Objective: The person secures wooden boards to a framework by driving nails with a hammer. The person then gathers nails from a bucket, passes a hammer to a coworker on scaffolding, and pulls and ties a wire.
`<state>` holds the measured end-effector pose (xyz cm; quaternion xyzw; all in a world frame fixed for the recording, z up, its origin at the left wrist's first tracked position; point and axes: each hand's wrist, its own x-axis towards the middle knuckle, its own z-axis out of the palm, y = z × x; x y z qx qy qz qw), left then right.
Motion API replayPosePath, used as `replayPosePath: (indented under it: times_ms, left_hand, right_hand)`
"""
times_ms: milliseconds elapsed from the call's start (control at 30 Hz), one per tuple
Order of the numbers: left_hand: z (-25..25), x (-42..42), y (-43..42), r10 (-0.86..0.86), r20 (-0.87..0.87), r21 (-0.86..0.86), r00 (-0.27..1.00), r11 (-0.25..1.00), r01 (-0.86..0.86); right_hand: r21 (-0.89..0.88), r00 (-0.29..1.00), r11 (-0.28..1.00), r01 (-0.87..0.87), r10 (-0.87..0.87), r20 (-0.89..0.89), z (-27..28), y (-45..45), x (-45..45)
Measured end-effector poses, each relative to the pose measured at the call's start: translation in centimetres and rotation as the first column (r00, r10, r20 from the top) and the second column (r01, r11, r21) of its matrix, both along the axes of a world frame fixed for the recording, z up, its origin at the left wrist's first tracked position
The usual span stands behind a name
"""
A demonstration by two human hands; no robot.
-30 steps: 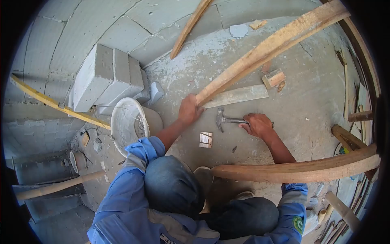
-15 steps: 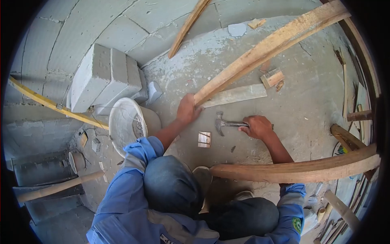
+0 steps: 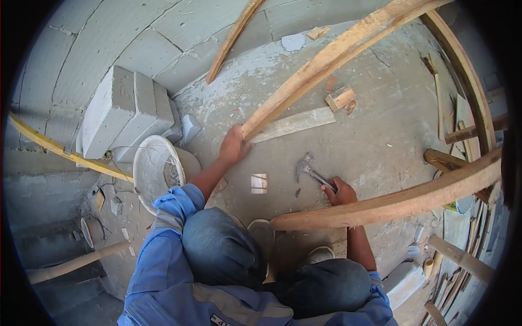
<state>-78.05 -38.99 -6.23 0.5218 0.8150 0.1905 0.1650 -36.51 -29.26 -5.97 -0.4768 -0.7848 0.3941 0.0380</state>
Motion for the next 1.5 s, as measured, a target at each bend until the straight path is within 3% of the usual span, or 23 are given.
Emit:
replayPosePath:
  times_ms: [133,233,333,367,433,467,533,633,733,833,933,1033,1100,1133,1167,1233,1333,1433,1500]
  left_hand:
    - [2.1,-0.3,0.1,-0.038,0.117,-0.105,0.992,0.993,0.05]
    - [2.2,0.4,-0.6,-0.047,-0.007,0.189,0.999,0.981,0.047]
    - [1.1,2.7,-2.2,0.24,-0.158,0.422,0.958,0.893,-0.154]
    - [0.0,3.2,-2.9,0.146,-0.12,0.343,0.982,0.934,-0.097]
    - [-0.7,3.8,-3.4,-0.034,-0.024,0.189,0.999,0.981,0.038]
    - [-0.8,3.4,-3.5,-0.017,-0.022,0.049,1.0,0.999,0.018]
    - [3.3,3.4,-3.2,0.012,-0.024,-0.24,1.0,0.971,-0.017]
    - [-0.4,2.2,-4.5,-0.082,0.026,-0.017,0.996,0.996,0.082]
    - [-0.1,0.6,-4.6,-0.163,0.009,-0.084,0.987,0.983,0.163]
    - [0.9,2.3,-4.2,0.001,0.053,0.172,0.999,0.985,-0.01]
    - [0.1,3.4,-3.8,-0.171,-0.131,0.088,0.976,0.979,0.183]
    - [2.5,4.3,-2.7,-0.039,-0.071,-0.087,0.997,0.996,0.032]
    - [3.7,4.2,0.0,-0.085,-0.057,0.106,0.995,0.99,0.091]
    - [5.0,4.3,1.9,-0.125,-0.033,0.196,0.992,0.972,0.129]
    - [6.4,4.5,3.9,-0.159,-0.011,0.289,0.987,0.945,0.155]
    - [11.0,5.5,8.4,-0.212,-0.035,0.321,0.977,0.923,0.212]
    - [16.4,7.0,15.7,-0.247,-0.021,0.434,0.969,0.87,0.232]
    - [21.4,8.9,21.4,-0.25,0.035,0.574,0.968,0.797,0.185]
    - [24.4,10.2,24.5,-0.262,0.076,0.642,0.962,0.751,0.154]
  right_hand:
    - [-0.027,0.989,0.989,0.146,-0.147,-0.036,-1.2,-2.4,2.2]
    - [0.073,0.992,0.989,0.126,-0.126,-0.008,-1.8,-3.8,3.9]
    - [0.345,0.999,0.937,-0.054,0.047,0.028,-6.8,-6.2,8.5]
    - [0.453,0.991,0.881,-0.135,0.126,0.051,-8.4,-6.7,9.8]
    - [0.294,0.992,0.949,-0.117,0.101,0.069,-7.9,-7.3,9.8]
    - [0.212,0.992,0.971,-0.109,0.093,0.083,-7.6,-7.3,10.0]
    - [0.214,0.996,0.974,-0.073,0.062,0.059,-8.0,-7.7,10.1]
    - [0.167,1.0,0.986,-0.008,0.004,0.025,-8.4,-7.5,8.9]
    - [0.141,0.996,0.989,0.054,-0.063,0.063,-7.6,-8.3,9.4]
    - [0.076,0.968,0.969,0.236,-0.241,0.065,-4.9,-7.6,8.1]
    - [0.008,0.899,0.899,0.437,-0.436,-0.041,0.3,-7.7,7.8]
    - [0.002,0.815,0.819,0.574,-0.571,-0.098,0.9,-7.6,9.3]
    - [-0.01,0.759,0.765,0.645,-0.641,-0.117,0.9,-7.1,10.9]
    - [0.0,0.734,0.746,0.666,-0.655,-0.182,0.3,-6.8,12.0]
    - [0.096,0.756,0.752,0.653,-0.639,-0.141,0.0,-6.5,13.3]
    - [0.296,0.792,0.748,0.594,-0.608,-0.056,0.4,-4.9,15.6]
    - [0.347,0.665,0.569,0.745,-0.674,-0.323,4.4,-1.5,17.4]
    - [-0.042,0.212,0.319,0.947,-0.718,-0.662,10.4,2.9,19.3]
    - [-0.025,0.064,0.155,0.988,-0.546,-0.835,17.6,5.5,18.4]
